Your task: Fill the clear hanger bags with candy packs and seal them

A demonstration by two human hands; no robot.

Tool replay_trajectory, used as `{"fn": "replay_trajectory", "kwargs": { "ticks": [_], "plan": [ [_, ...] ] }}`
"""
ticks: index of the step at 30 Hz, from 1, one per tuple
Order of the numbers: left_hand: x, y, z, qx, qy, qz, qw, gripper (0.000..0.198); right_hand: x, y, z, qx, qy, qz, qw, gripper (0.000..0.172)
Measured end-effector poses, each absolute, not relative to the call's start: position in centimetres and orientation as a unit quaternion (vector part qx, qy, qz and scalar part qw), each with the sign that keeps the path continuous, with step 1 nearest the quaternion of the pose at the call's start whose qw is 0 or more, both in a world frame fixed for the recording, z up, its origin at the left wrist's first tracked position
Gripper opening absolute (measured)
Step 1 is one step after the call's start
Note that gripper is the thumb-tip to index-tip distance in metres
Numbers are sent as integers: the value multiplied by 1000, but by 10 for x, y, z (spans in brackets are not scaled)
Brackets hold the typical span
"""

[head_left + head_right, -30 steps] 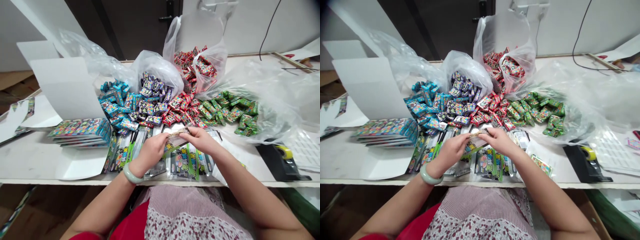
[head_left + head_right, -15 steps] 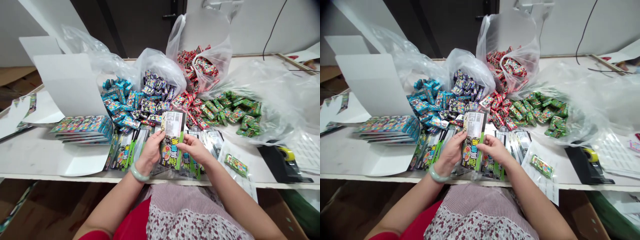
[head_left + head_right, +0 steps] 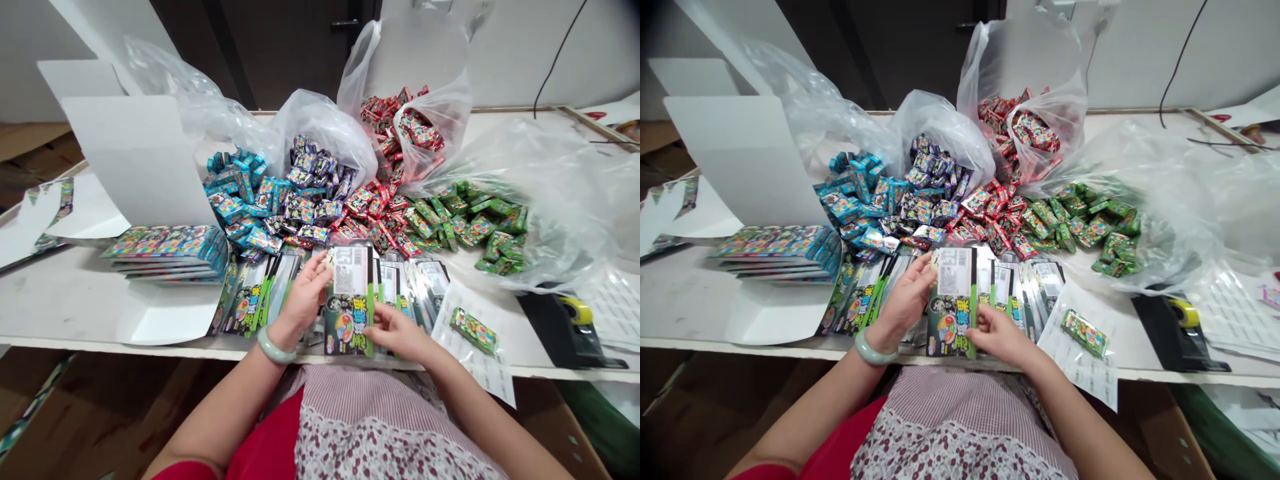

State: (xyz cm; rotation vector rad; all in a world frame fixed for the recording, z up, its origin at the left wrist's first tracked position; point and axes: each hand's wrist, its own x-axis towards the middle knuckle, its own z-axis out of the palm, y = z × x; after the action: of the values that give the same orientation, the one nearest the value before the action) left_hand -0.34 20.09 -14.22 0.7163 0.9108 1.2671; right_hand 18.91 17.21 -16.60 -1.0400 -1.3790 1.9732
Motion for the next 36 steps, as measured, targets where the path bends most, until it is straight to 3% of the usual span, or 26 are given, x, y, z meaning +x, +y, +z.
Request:
{"fn": "replay_trajectory", "kwargs": {
  "ticks": [2,5,7,13,15,17,19,24,28,32,36],
  "plan": [
    [-3,197,-143,335,394,549,656,56,199,168,-162,-364,-522,729,253,28],
    [1,191,-144,388,387,520,655,71,210,176,-149,-402,-531,651,365,58],
    [2,188,-144,420,394,503,645,71,212,185,-141,-444,-537,572,434,65],
    [-14,182,-136,460,412,435,656,68,198,187,-143,-468,-564,502,458,46],
    [-19,180,-133,468,425,428,646,52,198,185,-139,-458,-577,526,426,38],
    [-19,178,-129,488,457,454,589,28,200,187,-131,-453,-581,549,393,25],
    [-16,179,-122,515,484,479,521,16,203,192,-119,-461,-590,552,367,18],
    [-8,187,-107,514,460,495,529,11,206,205,-99,-457,-637,494,377,18],
    [-11,192,-101,479,438,489,583,38,207,207,-99,-434,-599,543,398,24],
    [-13,190,-95,524,441,481,547,12,211,206,-91,-416,-689,480,348,9],
    [-9,192,-87,549,451,471,522,11,210,208,-78,-417,-727,446,314,15]
  ]
}}
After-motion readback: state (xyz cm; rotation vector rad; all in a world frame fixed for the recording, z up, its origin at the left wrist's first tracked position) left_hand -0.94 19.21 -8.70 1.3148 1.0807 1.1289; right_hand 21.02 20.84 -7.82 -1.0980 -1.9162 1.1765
